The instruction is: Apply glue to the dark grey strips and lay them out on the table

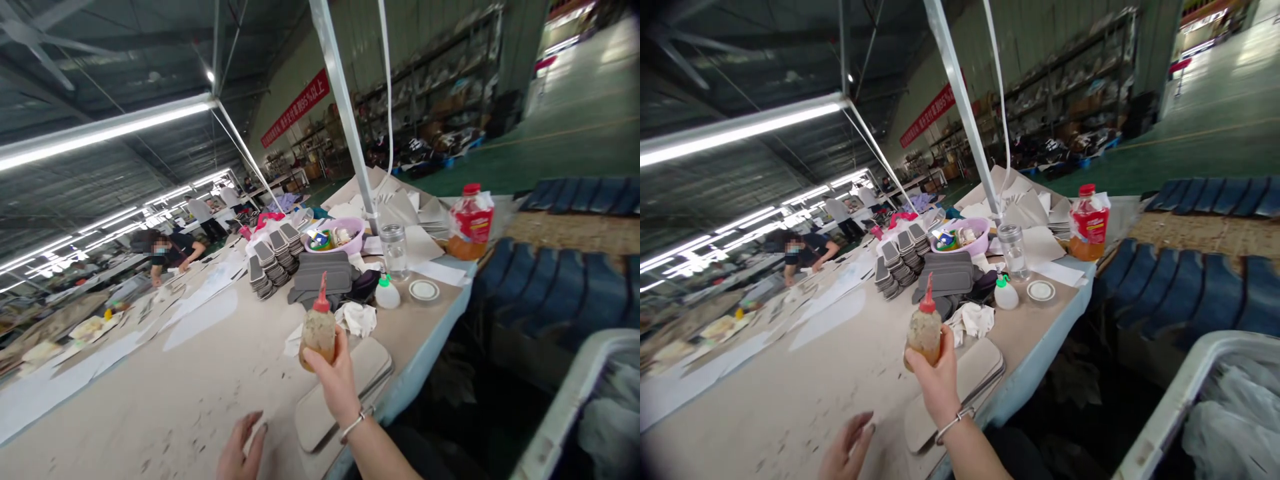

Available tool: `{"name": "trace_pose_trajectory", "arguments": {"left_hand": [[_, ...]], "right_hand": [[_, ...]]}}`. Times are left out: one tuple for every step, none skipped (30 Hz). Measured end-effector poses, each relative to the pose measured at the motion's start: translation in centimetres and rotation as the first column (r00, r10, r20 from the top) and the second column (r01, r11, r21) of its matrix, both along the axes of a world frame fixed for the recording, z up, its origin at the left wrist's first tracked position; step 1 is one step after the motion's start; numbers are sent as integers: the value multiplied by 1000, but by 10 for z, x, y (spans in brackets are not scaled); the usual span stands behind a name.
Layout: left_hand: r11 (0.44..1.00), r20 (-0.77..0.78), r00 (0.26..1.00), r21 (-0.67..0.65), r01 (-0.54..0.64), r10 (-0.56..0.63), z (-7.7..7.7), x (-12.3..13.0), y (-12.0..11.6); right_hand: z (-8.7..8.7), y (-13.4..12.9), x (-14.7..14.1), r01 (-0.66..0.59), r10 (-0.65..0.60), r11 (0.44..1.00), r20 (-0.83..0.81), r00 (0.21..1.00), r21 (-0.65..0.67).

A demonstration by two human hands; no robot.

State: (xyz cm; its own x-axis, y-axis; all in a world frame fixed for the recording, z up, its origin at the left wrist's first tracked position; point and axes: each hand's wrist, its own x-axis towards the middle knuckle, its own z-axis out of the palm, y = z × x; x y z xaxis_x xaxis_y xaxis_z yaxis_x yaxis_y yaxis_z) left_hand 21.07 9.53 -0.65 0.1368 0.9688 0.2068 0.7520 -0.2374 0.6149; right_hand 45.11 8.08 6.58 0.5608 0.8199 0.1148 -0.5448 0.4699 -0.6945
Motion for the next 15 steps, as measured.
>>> {"name": "trace_pose_trajectory", "arguments": {"left_hand": [[997,-78,995,34,67,-64,15,15,21],[987,-159,979,71,142,-129,29,34,43],[969,-232,953,104,224,-195,44,56,65],[939,-300,916,130,317,-268,57,81,86],[901,-364,874,163,402,-324,69,107,106],[859,-431,825,184,478,-366,79,134,126],[827,-493,784,202,525,-378,87,160,144],[799,-559,734,196,568,-385,94,184,160],[787,-620,690,183,590,-373,98,207,175],[788,-672,651,163,594,-353,101,226,189],[798,-712,618,136,587,-333,102,243,202],[811,-741,588,103,576,-324,101,257,213],[821,-759,564,69,566,-325,98,268,223],[828,-768,545,34,560,-337,94,277,231],[829,-770,530,2,559,-355,89,284,238]], "right_hand": [[1,-1,2,-1,1,1000,-21,1000,11],[3,-2,4,0,0,1000,-37,999,21],[3,-2,6,10,-9,1000,-51,999,26],[4,-2,10,32,-30,999,-63,998,22],[4,-1,13,62,-61,998,-72,996,12],[3,0,17,99,-99,995,-77,992,-1],[2,1,20,138,-139,990,-81,987,-16],[1,2,24,171,-173,985,-84,981,-31],[0,4,27,199,-202,979,-87,976,-41],[-1,4,30,220,-223,974,-88,971,-48],[-1,5,32,232,-236,971,-87,968,-54],[-1,6,33,237,-242,970,-86,967,-60],[-1,7,33,236,-241,970,-88,966,-65],[-1,8,33,234,-240,970,-96,966,-68],[-1,9,32,229,-236,971,-111,965,-72]]}}
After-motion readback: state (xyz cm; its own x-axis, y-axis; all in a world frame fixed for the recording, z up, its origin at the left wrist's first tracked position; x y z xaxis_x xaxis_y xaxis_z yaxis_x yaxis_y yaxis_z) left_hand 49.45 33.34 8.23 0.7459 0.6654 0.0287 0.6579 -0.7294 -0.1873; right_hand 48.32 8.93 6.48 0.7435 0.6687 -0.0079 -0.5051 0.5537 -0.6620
